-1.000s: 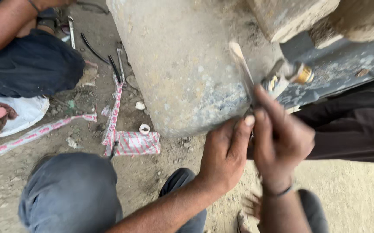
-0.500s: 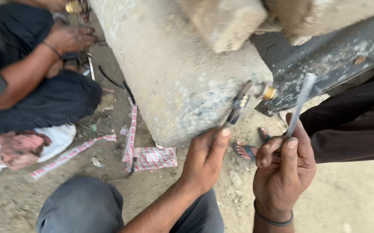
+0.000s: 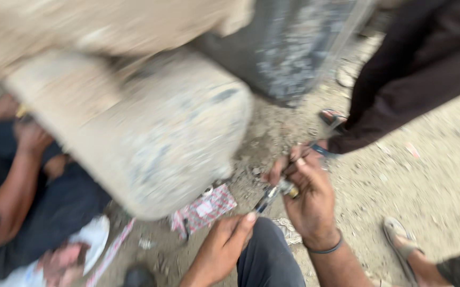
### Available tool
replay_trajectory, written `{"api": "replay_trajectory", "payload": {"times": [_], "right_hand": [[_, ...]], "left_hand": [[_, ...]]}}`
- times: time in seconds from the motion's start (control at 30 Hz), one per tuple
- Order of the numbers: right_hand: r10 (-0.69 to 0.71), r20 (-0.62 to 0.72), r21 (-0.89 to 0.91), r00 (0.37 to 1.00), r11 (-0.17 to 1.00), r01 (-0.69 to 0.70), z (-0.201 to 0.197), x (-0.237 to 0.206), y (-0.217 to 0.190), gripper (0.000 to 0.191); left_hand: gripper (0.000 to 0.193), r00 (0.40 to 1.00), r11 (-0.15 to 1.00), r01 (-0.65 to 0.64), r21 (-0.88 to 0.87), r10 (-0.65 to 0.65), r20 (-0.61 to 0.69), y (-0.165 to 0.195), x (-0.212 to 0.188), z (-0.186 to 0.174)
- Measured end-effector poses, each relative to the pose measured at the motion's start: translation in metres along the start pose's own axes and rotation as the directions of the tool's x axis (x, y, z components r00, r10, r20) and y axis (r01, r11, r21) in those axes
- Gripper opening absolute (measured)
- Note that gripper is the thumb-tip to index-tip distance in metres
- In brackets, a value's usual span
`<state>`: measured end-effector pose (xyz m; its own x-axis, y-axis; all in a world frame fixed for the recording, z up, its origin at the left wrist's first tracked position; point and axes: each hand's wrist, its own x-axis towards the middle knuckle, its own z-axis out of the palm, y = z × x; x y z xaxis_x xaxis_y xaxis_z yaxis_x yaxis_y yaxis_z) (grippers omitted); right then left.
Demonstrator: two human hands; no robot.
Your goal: The person scrapes a metal part attached to a vehicle, collects debris, and then cleans and reassembles a brass fitting using a cloth and a small tool.
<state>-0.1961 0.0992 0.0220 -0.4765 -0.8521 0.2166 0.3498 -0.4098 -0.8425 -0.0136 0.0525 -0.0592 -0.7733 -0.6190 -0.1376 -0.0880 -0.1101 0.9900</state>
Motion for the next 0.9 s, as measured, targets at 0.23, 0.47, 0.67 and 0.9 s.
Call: {"api": "replay_trajectory", "payload": {"times": [0.23,0.47,0.67,0.9], "right_hand": [[-0.055,-0.439,0.097,0.897,0.989,0.109,-0.103,-0.034,-0.021,0.018],[-0.390,-0.548,-0.373,0.740,0.906,0.201,-0.186,-0.087,-0.039,0.015],[-0.398,-0.536,-0.653,0.745,0.754,-0.067,-0.213,-0.121,-0.023,0.017],[-0.303,-0.555,-0.729,0.775,0.626,-0.277,-0.235,-0.139,0.002,0.019]], "left_hand": [[0.047,0.956,0.815,-0.241,0.527,0.294,-0.017,-0.011,0.054,0.037],[0.095,0.962,0.875,0.126,-0.468,0.007,0.272,0.013,0.132,0.047],[0.103,0.931,0.740,0.036,-0.672,0.221,0.292,0.049,0.137,0.073],[0.097,0.842,0.808,0.043,-0.588,0.287,0.456,0.045,0.151,0.073]]}}
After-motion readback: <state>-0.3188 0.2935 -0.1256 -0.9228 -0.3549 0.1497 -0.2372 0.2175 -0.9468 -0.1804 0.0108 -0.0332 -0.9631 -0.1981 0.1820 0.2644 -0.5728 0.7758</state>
